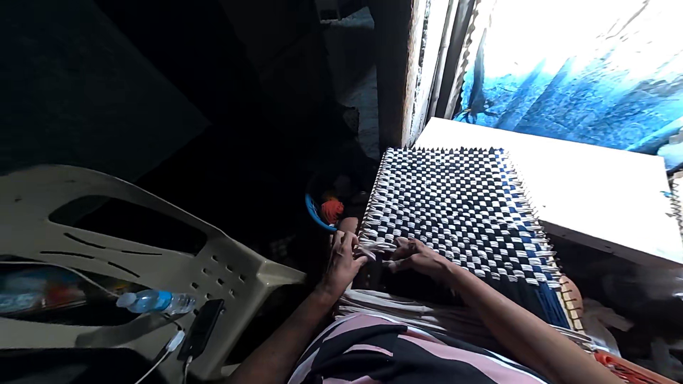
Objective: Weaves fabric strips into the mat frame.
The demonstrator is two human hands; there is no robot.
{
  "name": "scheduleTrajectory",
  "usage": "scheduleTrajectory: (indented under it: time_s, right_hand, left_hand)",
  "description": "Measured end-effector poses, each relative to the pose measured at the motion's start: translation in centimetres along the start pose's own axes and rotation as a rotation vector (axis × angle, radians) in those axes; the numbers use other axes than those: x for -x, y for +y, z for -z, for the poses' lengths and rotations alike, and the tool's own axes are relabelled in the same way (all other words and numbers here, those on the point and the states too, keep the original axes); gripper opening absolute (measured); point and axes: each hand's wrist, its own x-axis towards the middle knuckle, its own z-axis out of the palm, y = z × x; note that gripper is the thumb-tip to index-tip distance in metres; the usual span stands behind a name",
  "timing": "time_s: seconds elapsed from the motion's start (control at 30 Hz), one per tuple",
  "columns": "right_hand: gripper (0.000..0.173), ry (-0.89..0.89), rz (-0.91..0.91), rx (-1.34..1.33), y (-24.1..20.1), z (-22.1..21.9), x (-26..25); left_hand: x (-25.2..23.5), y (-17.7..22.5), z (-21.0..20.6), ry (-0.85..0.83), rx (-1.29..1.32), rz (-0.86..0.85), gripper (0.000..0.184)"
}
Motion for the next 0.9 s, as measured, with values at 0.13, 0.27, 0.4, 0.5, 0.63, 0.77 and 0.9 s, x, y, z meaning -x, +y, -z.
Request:
scheduleTrajectory:
  time_s: [0.13, 0.27, 0.4, 0.5, 0.63, 0.77, 0.9]
  right_hand:
    - [0.021, -0.034, 0.073, 0.119, -1.5, 2.2, 2.8]
    - [0.023, 0.029, 0.055, 0.187, -2.5, 5.4, 7.4]
    - [0.015, 0.206, 0.037, 0.155, -1.7, 9.0, 14.1]
    - [0.011, 0.496, -0.057, 0.161, -1.0, 12.4, 21.1]
    - [0.017, 0.586, -0.144, 0.132, 1.1, 14.3, 26.2]
    - [0.010, 0.577, -0.233, 0.183, 2.3, 11.7, 24.0]
    - [0.018, 0.359, -0.166, 0.205, 1.9, 10.4, 22.5]
  left_hand:
    - [-0.1, -1.0, -0.4, 0.021, 0.033, -0.080, 0.029]
    - [0.0, -1.1, -0.8, 0.039, -0.011, -0.138, 0.020]
    - [0.1, -0.6, -0.3, -0.060, -0.155, -0.152, 0.015]
    - [0.0, -0.6, -0.1, -0.108, -0.161, -0.139, 0.017]
    - [-0.1, -0.4, 0.3, -0.181, -0.128, -0.170, 0.011]
    - [-0.6, -0.7, 0.5, -0.282, -0.083, -0.250, 0.012]
    - [-1.1, -1.2, 0.9, -0.343, -0.069, -0.267, 0.012]
